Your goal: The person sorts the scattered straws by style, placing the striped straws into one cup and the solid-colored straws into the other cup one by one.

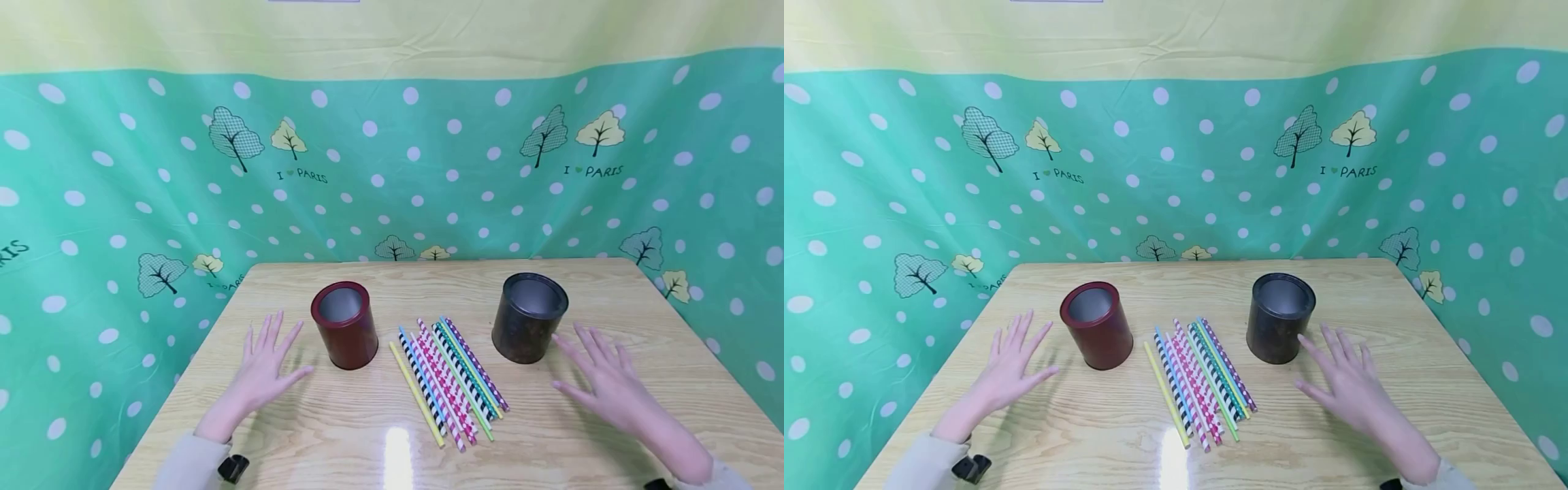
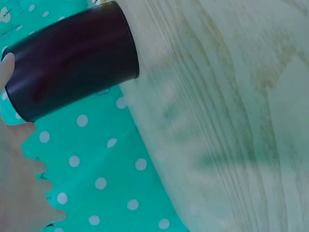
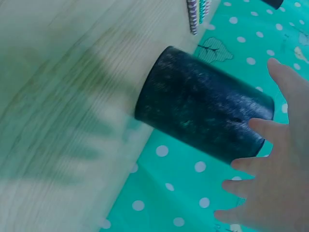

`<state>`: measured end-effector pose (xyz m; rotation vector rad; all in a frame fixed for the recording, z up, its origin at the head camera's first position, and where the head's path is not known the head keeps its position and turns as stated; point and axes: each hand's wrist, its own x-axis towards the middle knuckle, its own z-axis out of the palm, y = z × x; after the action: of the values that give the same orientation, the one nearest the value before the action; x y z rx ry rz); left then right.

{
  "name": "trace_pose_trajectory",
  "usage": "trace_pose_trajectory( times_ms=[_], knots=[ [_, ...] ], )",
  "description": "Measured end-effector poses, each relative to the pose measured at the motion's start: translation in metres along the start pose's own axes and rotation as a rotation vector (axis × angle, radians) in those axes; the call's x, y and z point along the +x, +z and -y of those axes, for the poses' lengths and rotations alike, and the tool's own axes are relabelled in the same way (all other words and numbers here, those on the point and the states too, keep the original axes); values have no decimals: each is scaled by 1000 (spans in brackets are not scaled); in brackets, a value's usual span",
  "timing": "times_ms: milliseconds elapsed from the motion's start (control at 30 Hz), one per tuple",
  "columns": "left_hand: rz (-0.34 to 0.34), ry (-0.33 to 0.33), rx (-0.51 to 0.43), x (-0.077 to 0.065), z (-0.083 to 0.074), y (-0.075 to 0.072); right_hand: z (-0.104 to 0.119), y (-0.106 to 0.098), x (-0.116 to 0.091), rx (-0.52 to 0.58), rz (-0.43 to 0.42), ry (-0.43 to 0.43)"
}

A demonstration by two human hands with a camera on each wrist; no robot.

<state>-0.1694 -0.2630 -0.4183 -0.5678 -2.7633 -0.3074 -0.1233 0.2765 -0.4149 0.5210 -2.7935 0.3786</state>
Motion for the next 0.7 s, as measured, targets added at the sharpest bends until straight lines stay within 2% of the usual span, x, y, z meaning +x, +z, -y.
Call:
trace_pose_trajectory(
  times_ms=[233,433,700],
  knots=[
    [-33,-15,-52,3,4,-8,16,-6,5,91,37,-28],
    [-54,-34,-124,7,5,-14,27,-6,12,130,28,-60],
    [-86,-53,-179,12,7,-17,43,-2,25,214,125,-34]
  ],
)
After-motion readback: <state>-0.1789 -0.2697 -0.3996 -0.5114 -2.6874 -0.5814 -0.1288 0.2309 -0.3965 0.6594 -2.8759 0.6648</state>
